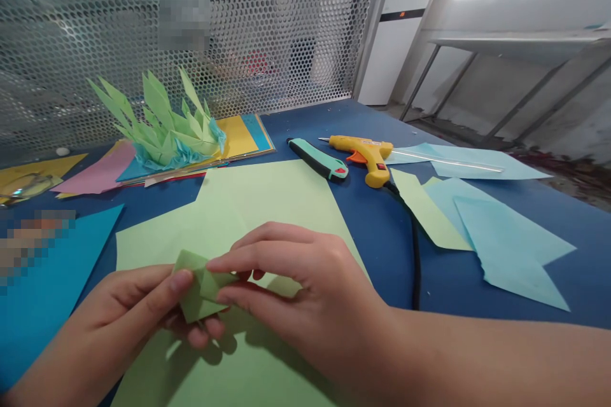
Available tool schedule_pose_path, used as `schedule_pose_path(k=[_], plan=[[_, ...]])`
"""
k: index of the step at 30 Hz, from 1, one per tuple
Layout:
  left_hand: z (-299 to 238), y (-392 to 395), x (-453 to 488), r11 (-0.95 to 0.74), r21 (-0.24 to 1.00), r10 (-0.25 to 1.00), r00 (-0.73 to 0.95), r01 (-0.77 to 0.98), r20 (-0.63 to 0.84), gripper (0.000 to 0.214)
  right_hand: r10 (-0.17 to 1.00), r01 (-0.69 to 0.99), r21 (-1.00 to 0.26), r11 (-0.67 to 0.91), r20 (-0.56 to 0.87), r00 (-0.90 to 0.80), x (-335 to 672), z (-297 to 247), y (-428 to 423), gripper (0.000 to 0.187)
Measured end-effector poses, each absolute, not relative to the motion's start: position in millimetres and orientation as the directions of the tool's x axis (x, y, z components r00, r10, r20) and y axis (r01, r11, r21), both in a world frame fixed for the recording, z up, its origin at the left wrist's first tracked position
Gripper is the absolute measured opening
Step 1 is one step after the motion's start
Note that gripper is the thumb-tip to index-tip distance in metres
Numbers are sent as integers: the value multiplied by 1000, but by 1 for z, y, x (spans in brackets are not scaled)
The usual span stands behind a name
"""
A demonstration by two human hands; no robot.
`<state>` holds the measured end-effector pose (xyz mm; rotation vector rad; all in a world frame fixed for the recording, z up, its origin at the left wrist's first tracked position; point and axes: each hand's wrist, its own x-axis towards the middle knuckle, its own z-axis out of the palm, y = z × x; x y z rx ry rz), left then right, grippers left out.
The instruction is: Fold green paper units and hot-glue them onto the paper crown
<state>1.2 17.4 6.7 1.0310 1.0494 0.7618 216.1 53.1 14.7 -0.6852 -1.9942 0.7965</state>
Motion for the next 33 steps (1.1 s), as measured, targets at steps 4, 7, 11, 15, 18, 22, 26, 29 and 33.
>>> schedule_pose_path(k=[4, 7, 11, 15, 18, 22, 26, 29, 33], plan=[[7, 16, -1, 355, 934, 887, 326, -29, -327, 30, 662, 105, -726, 679, 545, -514, 216, 16, 55, 11], [7, 16, -1, 351, 936, 885, 336, -28, -322, 23, 654, 104, -723, 683, 543, -527, 215, 17, 55, 15], [7, 17, 1, 401, 908, 867, 370, -122, -334, 24, 663, 123, -729, 673, 521, -538, 215, 15, 56, 21], [4, 16, 3, 498, 836, 824, 427, -231, -373, 28, 641, 112, -764, 636, 441, -629, 217, 13, 57, 23], [3, 16, 1, 540, 801, 799, 457, -259, -391, 32, 583, 77, -774, 628, 402, -706, 218, 13, 57, 15], [2, 15, 1, 540, 800, 805, 439, -260, -400, 33, 556, 57, -777, 626, 395, -731, 218, 12, 57, 14], [1, 15, 2, 508, 822, 826, 416, -257, -380, 32, 533, 62, -768, 638, 382, -755, 219, 11, 57, 14], [1, 16, 3, 496, 834, 832, 408, -241, -376, 34, 507, 74, -742, 666, 378, -775, 222, 12, 56, 17], [1, 18, 3, 500, 836, 826, 415, -226, -381, 43, 501, 109, -733, 672, 341, -796, 224, 13, 51, 23]])
